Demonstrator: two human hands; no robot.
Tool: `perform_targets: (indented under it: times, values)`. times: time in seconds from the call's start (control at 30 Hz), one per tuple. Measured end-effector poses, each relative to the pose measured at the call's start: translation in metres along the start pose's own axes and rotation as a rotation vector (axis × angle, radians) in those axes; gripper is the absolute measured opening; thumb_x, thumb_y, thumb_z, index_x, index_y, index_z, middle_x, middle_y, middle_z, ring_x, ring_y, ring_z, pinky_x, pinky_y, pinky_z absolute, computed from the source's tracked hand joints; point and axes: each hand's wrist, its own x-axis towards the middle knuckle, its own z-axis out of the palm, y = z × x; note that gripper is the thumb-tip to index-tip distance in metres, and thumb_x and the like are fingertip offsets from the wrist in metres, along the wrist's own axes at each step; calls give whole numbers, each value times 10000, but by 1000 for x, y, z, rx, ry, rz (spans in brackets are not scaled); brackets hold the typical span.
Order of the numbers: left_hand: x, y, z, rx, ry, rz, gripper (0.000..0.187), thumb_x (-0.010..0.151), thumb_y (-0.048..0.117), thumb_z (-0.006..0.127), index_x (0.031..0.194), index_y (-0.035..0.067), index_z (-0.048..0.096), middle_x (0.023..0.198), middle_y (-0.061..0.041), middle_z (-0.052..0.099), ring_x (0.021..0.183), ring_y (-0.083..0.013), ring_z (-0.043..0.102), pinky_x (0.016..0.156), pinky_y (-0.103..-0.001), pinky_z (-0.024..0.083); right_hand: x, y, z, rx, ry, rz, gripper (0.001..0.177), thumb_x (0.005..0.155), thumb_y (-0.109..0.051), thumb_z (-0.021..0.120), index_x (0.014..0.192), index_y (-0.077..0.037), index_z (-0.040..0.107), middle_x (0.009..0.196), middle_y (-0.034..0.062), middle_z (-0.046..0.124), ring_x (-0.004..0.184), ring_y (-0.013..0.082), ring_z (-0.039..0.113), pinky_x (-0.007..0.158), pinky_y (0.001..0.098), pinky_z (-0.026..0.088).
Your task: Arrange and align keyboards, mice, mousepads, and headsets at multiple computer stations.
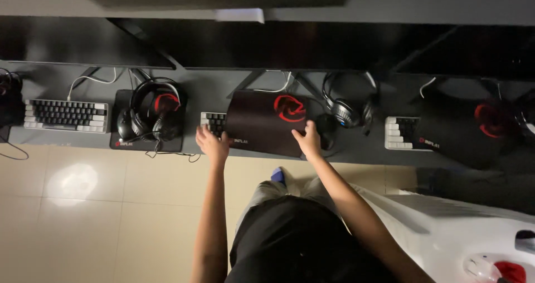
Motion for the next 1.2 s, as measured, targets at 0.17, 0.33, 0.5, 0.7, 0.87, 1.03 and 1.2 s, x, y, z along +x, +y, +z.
perform_targets:
  times: [0.17,0.33,0.5,0.7,0.87,1.03,1.2]
  values:
    - [5,-55,20,-97,-22,-37,790,845,237,785,1460,-73,398,1428,-332,444,1261,-541,433,1064,-581,386,-6,-15,17,-64,-67,211,366,869,-297,784,1054,-50,588,917,172,725,857,364,723,737,455,549]
    - [8,-71,20,-253,-49,-63,633,903,205,734,1409,-61,463,1377,-326,508,1201,-517,517,1041,-533,434,-9,-24,22,-164,-54,248,361,909,-300,775,1028,-27,571,860,197,692,819,398,690,693,481,523]
    - [14,-70,16,-269,-64,-142,515,910,215,711,1330,-40,556,1321,-279,572,1179,-457,570,1025,-493,471,-10,-17,26,-97,-17,283,358,923,-289,759,991,-8,548,779,190,653,706,359,667,668,455,519]
    - [16,-65,6,-277,-78,-135,515,918,220,697,1329,-55,554,1325,-288,566,1177,-467,556,1006,-507,456,-11,-28,23,-128,-24,262,334,934,-263,757,1028,-13,555,805,189,666,731,341,672,666,453,516]
    - [19,-87,18,-244,-21,-87,505,926,212,699,1330,-58,560,1301,-296,575,1175,-478,562,1011,-511,462,-12,-27,32,-124,-48,225,342,944,-295,727,1071,-20,568,859,195,693,794,371,687,695,465,519]
    - [26,-91,9,-235,-41,-65,505,905,200,706,1323,-49,570,1276,-294,588,1154,-484,571,1001,-519,470,-10,-30,39,-108,-51,191,430,950,-331,714,1202,-18,560,924,236,696,860,422,687,706,483,524]
    - [23,-91,13,-261,-38,-129,501,900,188,691,1337,-27,574,1296,-294,581,1158,-472,575,996,-506,476,-14,-21,42,-151,-79,316,454,959,-368,694,1229,-25,569,999,253,713,940,437,697,772,496,533]
